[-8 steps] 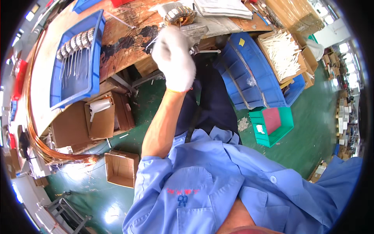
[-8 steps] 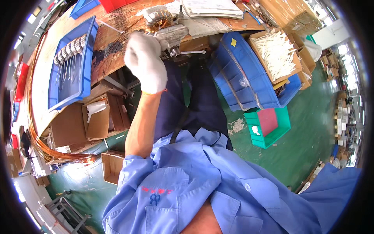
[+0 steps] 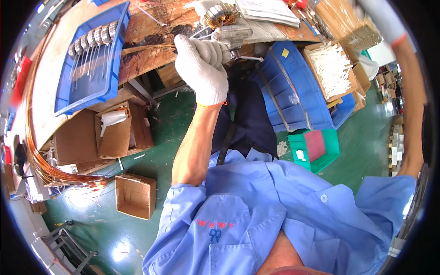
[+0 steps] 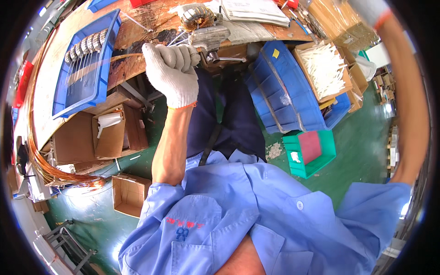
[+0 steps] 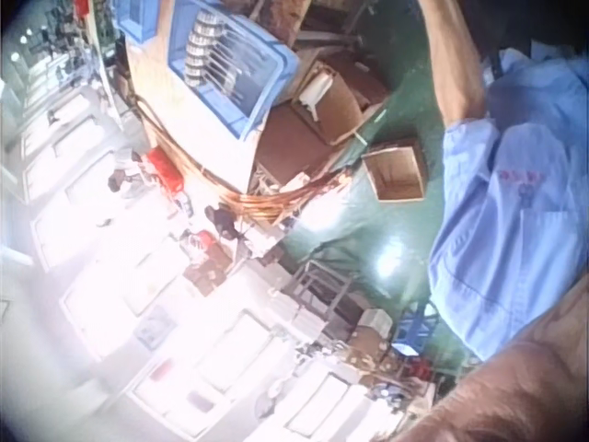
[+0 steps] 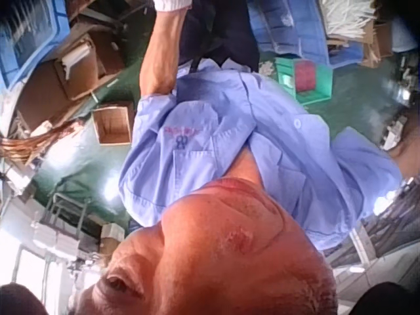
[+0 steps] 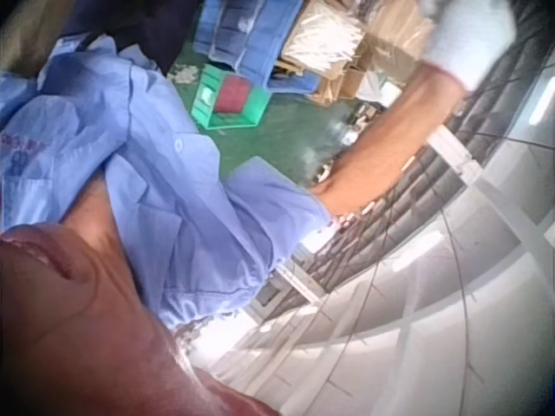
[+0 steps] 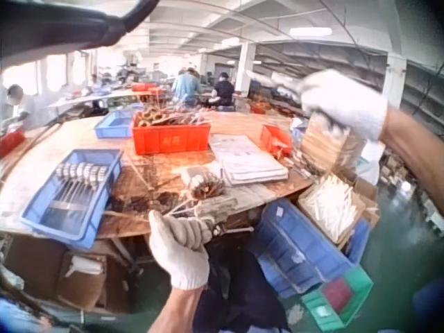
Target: The recorder is winding thin copper wire onto a metal stator core at a factory workbench.
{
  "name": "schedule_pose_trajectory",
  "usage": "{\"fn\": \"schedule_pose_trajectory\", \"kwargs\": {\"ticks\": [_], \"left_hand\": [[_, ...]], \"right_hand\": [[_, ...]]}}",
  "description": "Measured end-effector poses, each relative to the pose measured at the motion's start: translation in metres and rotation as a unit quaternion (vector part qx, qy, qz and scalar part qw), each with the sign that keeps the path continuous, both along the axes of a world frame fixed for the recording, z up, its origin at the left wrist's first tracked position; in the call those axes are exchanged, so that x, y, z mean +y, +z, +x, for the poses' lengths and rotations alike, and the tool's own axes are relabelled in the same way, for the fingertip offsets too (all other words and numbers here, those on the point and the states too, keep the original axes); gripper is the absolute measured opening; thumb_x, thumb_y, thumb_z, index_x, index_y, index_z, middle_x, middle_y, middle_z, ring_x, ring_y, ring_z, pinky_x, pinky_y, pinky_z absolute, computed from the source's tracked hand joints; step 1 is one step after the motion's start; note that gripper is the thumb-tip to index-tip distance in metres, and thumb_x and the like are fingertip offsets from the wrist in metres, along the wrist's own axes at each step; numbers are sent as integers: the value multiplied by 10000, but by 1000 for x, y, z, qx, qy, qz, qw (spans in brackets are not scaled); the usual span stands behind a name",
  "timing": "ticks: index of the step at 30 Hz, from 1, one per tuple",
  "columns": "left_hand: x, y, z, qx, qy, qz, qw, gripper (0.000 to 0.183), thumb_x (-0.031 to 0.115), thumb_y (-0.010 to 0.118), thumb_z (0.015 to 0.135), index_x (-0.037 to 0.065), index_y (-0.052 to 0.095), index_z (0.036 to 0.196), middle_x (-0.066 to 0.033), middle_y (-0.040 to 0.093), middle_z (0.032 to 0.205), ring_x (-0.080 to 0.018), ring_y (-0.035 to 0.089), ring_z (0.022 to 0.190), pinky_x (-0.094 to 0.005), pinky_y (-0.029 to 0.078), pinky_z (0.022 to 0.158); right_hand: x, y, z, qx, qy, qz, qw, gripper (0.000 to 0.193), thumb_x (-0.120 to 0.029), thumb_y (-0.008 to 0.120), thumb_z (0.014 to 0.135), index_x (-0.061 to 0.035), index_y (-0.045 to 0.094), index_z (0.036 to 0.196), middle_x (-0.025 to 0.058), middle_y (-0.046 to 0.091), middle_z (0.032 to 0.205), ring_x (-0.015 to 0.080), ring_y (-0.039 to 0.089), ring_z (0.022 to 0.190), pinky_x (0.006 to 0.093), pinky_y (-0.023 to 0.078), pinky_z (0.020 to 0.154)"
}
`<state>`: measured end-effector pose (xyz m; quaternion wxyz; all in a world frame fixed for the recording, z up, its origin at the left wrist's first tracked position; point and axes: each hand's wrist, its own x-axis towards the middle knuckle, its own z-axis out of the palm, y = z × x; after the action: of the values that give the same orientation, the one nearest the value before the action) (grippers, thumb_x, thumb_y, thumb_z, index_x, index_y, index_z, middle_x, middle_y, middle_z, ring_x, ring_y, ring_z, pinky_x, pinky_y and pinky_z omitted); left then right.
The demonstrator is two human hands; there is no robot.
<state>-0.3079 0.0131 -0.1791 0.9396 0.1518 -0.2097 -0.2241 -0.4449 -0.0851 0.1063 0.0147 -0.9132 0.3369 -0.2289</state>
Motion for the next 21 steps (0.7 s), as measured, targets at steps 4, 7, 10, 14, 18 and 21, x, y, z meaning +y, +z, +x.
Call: {"fn": "schedule_pose_trajectory", "kwargs": {"ticks": [4,7,10,14,18,21], "left_hand": [[-15,3,-13,-66,165,94,980,717,667,237,1094,150,287,600,12,241,504,-183,277,461,-369,371,502],[-39,10,-29,-8,123,83,989,751,653,184,1105,145,284,562,-25,315,485,-195,296,462,-362,373,510],[-40,26,-38,69,37,22,997,690,566,254,1131,159,251,574,-2,230,493,-179,243,473,-357,365,541],[21,34,11,127,-77,-5,989,625,452,346,1125,209,190,571,21,153,521,-163,120,521,-368,214,540],[27,43,26,102,-120,19,987,623,426,383,1112,191,196,567,23,148,523,-164,134,535,-363,240,567],[36,48,41,86,-137,34,986,606,384,398,1108,192,211,565,24,154,526,-162,137,539,-362,242,569]], "right_hand": [[-39,-78,-52,-26,3,239,971,491,-353,598,1032,-75,597,1436,-67,598,875,-12,488,621,180,371,473],[-23,-113,-68,-96,8,289,952,400,-263,579,1037,-29,617,1359,-32,556,738,22,484,538,198,381,438],[-16,-135,-91,-114,-8,341,933,362,-236,571,1045,-24,625,1333,-34,560,761,20,486,548,199,381,440],[13,-154,-90,-133,-47,455,880,366,-225,587,1038,-22,602,1343,-15,569,846,26,501,608,199,409,464],[25,-182,-85,-138,-29,524,840,330,-188,603,1033,0,591,1303,-7,568,900,30,523,632,204,425,468],[31,-203,-85,-148,-34,568,809,290,-144,568,1052,14,595,1294,-9,555,848,35,505,566,209,421,453]]}}
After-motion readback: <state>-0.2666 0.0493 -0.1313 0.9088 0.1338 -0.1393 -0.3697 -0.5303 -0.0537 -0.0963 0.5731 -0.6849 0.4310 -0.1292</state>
